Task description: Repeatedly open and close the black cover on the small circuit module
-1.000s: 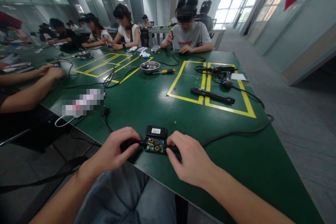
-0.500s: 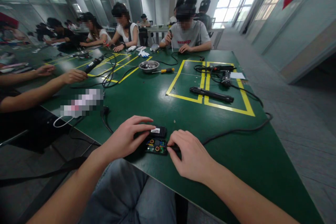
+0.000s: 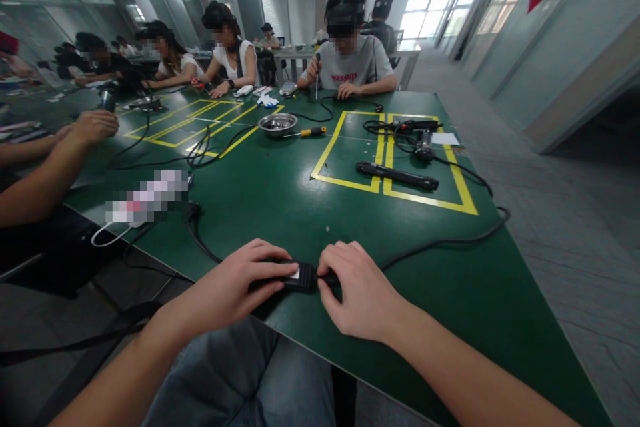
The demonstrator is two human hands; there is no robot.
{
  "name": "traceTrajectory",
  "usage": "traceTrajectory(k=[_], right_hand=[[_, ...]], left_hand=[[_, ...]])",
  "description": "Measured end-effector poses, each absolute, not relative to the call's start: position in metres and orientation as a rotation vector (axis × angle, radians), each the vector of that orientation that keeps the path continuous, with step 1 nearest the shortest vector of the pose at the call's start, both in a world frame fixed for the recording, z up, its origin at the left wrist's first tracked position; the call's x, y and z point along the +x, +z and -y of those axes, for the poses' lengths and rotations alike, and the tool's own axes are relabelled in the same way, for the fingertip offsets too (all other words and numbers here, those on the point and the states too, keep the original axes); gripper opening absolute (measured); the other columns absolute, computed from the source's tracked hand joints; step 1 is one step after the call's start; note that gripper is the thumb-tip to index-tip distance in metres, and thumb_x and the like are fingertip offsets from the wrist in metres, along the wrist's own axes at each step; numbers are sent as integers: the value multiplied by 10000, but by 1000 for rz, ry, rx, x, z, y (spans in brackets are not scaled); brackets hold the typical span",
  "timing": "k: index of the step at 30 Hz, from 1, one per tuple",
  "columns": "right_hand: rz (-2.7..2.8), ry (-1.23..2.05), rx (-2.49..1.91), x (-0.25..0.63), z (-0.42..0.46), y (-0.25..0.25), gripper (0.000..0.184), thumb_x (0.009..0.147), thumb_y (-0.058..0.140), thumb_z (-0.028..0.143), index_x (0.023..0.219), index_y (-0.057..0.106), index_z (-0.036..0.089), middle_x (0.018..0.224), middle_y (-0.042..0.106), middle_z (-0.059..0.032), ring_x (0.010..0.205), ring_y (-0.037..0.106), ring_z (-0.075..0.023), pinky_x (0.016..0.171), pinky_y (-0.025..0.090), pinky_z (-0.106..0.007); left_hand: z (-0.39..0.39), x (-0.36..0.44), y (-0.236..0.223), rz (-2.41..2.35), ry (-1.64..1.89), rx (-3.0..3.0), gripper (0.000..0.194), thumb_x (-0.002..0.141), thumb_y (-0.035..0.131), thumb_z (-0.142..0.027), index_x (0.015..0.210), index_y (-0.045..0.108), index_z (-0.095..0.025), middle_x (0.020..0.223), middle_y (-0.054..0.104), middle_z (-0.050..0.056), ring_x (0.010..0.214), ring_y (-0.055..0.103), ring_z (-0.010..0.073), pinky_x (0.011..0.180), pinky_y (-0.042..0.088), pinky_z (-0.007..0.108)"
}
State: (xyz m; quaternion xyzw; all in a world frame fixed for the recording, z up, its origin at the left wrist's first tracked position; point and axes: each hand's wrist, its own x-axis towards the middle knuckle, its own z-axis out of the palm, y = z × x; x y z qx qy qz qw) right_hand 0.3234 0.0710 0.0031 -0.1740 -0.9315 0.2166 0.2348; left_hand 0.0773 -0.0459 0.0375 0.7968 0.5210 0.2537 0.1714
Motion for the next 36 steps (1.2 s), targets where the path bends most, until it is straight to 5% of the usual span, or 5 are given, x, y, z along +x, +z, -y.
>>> traceTrajectory(k=[8, 16, 19, 24, 36], right_hand=[[2563, 606, -477, 323, -72, 4, 180, 875, 587, 82, 917, 504, 236, 866, 651, -35, 800, 607, -242, 748, 418, -375], [2557, 581, -507, 322, -71, 2, 159, 864, 573, 89, 900, 514, 232, 857, 655, -45, 786, 602, -242, 725, 430, -376], [2561, 583, -530, 321, -70, 3, 140, 877, 572, 99, 938, 550, 223, 853, 648, -44, 783, 611, -243, 720, 444, -379], [2594, 613, -540, 321, -68, 3, 221, 924, 674, 204, 1143, 648, 199, 913, 691, -51, 797, 647, -244, 739, 497, -394], [2573, 581, -536, 326, -73, -12, 222, 950, 728, 245, 1172, 731, 258, 856, 709, -15, 749, 717, -231, 651, 557, -344]], left_hand=[[43, 80, 42, -1554, 504, 2378, 318, 1080, 670, -204, 1376, 757, -283, 1312, 778, 78, 1160, 692, 268, 1001, 572, 431], [16, 78, 30, -1812, 786, 2034, 215, 978, 761, -157, 1182, 751, -224, 1149, 820, 55, 1082, 737, 270, 998, 587, 433], [11, 79, 25, -1827, 749, 2096, 158, 994, 738, -156, 1129, 778, -228, 1237, 800, 73, 1162, 713, 286, 1051, 577, 463], [38, 75, 28, -1851, 792, 2156, 221, 1027, 717, -262, 1237, 774, -228, 1271, 736, 107, 1157, 698, 281, 1017, 593, 441], [53, 69, 15, -1768, 641, 2227, 357, 1027, 779, -405, 1334, 776, -222, 1060, 763, 80, 937, 725, 227, 836, 583, 326]])
